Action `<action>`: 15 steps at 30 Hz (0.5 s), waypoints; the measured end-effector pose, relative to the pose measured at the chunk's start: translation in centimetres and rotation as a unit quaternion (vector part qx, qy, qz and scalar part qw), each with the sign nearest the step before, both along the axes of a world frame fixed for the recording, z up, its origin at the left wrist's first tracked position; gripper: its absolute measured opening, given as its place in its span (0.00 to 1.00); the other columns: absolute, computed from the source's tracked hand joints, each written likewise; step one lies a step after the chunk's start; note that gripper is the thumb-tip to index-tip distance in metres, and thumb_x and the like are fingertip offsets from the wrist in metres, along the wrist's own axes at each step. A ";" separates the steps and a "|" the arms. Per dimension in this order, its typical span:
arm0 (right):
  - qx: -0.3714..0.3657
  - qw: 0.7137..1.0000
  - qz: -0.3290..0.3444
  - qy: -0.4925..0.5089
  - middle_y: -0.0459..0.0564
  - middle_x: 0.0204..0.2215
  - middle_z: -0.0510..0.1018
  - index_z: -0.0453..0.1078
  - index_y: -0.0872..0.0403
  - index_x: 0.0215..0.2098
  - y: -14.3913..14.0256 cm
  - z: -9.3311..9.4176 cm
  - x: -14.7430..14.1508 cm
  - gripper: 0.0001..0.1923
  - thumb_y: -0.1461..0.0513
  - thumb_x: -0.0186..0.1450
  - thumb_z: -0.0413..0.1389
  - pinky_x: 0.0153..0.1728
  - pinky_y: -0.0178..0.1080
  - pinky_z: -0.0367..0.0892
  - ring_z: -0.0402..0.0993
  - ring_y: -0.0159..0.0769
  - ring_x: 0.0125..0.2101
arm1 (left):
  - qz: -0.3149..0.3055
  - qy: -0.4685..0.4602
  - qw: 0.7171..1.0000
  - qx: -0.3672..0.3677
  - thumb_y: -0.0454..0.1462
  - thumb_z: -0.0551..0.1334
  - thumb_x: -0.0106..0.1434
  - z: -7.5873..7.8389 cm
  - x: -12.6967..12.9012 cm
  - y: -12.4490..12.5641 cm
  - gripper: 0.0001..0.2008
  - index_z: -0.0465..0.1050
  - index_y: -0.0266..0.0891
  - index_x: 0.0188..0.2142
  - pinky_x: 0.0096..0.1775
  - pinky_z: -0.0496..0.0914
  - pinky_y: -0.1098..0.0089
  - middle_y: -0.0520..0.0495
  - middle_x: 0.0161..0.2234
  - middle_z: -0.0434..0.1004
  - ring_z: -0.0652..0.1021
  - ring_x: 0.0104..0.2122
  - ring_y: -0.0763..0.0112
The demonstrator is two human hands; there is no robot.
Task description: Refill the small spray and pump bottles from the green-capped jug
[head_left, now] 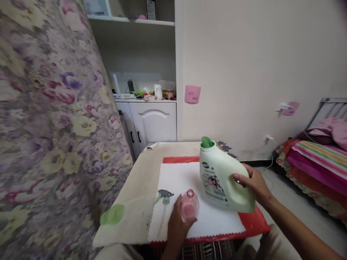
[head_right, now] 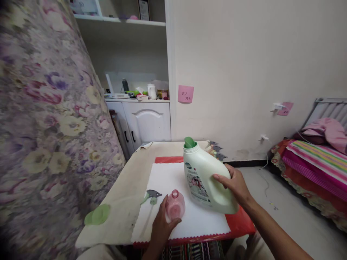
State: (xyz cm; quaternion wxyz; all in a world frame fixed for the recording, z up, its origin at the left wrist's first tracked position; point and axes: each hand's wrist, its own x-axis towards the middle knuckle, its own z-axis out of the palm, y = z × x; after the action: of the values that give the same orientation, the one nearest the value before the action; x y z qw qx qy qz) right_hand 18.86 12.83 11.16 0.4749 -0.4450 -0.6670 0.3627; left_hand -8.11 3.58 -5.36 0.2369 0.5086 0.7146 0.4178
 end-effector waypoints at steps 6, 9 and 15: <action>0.019 0.992 0.032 -0.121 0.51 0.45 0.77 0.68 0.49 0.51 -1.9 2.2 2.2 0.29 0.53 0.51 0.65 0.28 0.36 0.71 0.75 0.42 0.35 | -0.020 -0.016 1.000 0.005 0.38 0.64 0.50 0.0 -0.3 -0.3 0.42 0.50 0.39 0.64 0.57 0.60 0.66 0.43 0.63 0.61 0.64 0.60 0.59; 0.017 0.981 0.072 -0.180 0.51 0.52 0.74 0.67 0.46 0.54 -2.2 2.3 2.8 0.30 0.53 0.54 0.64 0.42 0.44 0.72 0.74 0.49 0.45 | -0.031 -0.014 0.999 -0.001 0.38 0.64 0.50 0.0 -0.4 -0.3 0.42 0.51 0.37 0.63 0.57 0.60 0.67 0.42 0.63 0.61 0.64 0.60 0.59; 0.024 0.951 0.154 -0.268 0.51 0.54 0.74 0.66 0.45 0.57 -2.4 3.6 2.5 0.30 0.53 0.56 0.62 0.49 0.46 0.69 0.71 0.53 0.50 | -0.022 -0.037 0.999 0.009 0.36 0.64 0.50 0.2 -0.1 -0.5 0.41 0.52 0.38 0.63 0.58 0.59 0.66 0.42 0.62 0.62 0.64 0.60 0.59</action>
State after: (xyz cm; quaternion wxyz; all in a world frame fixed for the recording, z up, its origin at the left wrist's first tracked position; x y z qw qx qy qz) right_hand 21.39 10.39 14.78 0.2279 -0.4057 -0.8388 0.2825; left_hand -8.21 3.03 -5.17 0.2676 0.5103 0.6905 0.4373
